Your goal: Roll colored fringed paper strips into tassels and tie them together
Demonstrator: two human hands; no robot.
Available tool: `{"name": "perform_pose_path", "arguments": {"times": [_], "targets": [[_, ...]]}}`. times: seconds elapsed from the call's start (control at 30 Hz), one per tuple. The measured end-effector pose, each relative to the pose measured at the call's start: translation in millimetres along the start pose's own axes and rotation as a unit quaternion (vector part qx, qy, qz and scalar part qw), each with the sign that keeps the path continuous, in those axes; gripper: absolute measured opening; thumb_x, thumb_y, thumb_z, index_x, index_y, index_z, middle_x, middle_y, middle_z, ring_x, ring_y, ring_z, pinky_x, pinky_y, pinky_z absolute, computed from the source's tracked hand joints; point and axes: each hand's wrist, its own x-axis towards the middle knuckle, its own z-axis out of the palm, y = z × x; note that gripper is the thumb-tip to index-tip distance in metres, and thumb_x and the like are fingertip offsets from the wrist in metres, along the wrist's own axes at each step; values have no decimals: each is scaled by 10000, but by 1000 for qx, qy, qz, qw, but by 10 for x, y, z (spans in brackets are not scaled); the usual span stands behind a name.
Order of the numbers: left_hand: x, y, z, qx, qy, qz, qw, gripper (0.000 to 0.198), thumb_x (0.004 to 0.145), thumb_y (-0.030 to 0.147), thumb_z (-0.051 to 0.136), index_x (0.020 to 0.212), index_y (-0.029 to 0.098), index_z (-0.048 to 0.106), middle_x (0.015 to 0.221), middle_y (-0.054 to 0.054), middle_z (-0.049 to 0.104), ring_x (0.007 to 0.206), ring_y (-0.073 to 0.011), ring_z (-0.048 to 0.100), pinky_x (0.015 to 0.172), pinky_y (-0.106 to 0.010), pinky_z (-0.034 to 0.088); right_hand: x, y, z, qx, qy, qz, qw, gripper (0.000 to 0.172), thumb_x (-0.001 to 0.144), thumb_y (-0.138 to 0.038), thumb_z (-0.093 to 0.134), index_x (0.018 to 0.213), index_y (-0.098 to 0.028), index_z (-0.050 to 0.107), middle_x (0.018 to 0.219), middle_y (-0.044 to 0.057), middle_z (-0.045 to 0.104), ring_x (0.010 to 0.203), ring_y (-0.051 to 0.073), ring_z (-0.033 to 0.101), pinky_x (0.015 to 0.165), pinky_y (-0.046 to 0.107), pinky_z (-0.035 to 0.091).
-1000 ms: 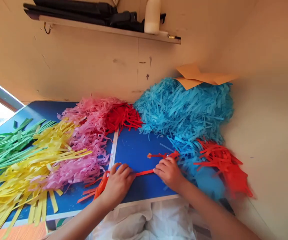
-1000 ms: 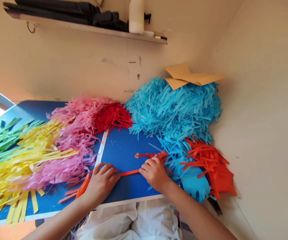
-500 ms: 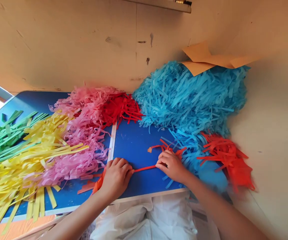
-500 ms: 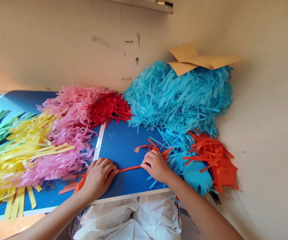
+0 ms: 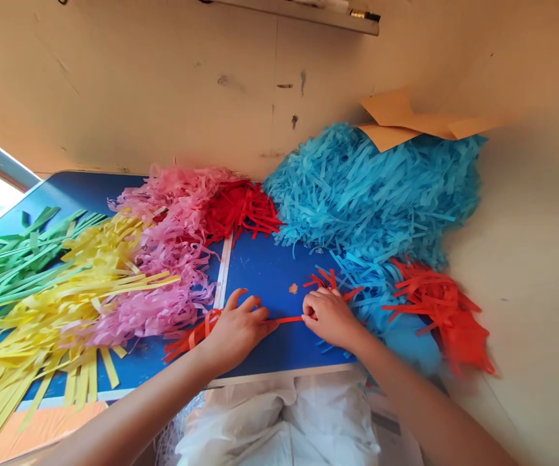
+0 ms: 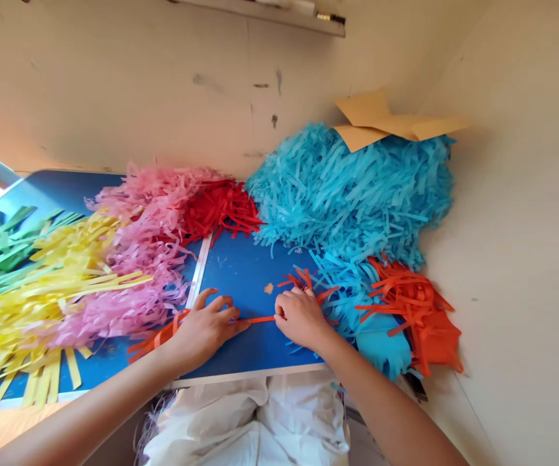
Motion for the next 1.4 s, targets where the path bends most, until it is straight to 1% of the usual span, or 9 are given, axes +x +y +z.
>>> {"name": "perform_pose_path", "arguments": {"times": [0.2,0.4,0.57,0.73,0.8,0.9,0.97,1.17,1.4], "targets": [[33,7,54,-5,32,9,999,250,982,277,493,976,324,739,963,-29,712,1040,-229,533,1061,-519,267,-54,-200,16,-75,101,-157,980,38,874,-255,707,877,-240,672,911,8,711,962,220,561,915,431,280],[89,53,153,-8,66,-8,998,108,909,276,628,868,279,729,913,0,726,996,-214,571,1060,-497,272,57,-236,198,-218,116,-306,919,251,928,-62,512,757,-175,657,720,26,646,785,190,538,924,427,307],[152,103,193,-1,114,-11,993,193,943,205,552,796,218,677,802,2,721,858,-179,614,1025,-471,296,88,-218,223,-122,128,-266,948,207,919,-141,564,739,-188,656,731,12,681,785,169,574,875,397,334],[-74,274,-166,-28,239,46,969,128,931,137,544,900,207,647,839,19,737,815,-140,642,1047,-430,281,-215,-398,-64,180,99,-145,968,223,937,-244,562,785,-203,720,839,29,733,822,166,637,839,330,392],[-203,391,-392,-48,259,84,961,114,918,122,572,952,202,645,874,21,749,820,-130,647,1091,-426,252,-359,-470,-253,352,-10,-113,929,319,972,-369,509,849,-190,745,879,44,729,834,172,648,795,294,434],[-306,560,-680,-60,247,130,958,155,946,115,522,981,191,652,902,8,760,798,-127,649,1120,-422,230,-490,-562,-424,543,-202,-102,809,446,909,-546,558,870,-147,754,864,55,708,782,173,630,707,265,456],[-323,655,-773,-72,260,132,954,205,970,107,465,971,180,656,892,0,762,765,-120,650,1121,-407,231,-540,-642,-405,627,-246,-69,736,434,802,-575,685,788,-145,745,765,30,681,697,154,595,655,251,445],[-422,908,-567,-129,352,-4,927,118,941,141,540,947,181,651,820,-24,689,755,-128,634,916,-312,449,-779,-935,-18,709,-29,0,705,305,673,-430,853,623,-167,708,667,-11,590,652,112,522,629,222,407],[-449,1111,-330,-223,357,-76,904,111,887,131,598,949,211,647,791,-40,634,750,-163,615,659,-264,516,-956,-1017,266,809,31,69,583,408,639,-460,880,753,-178,607,539,-42,569,407,76,503,410,168,337]]}}
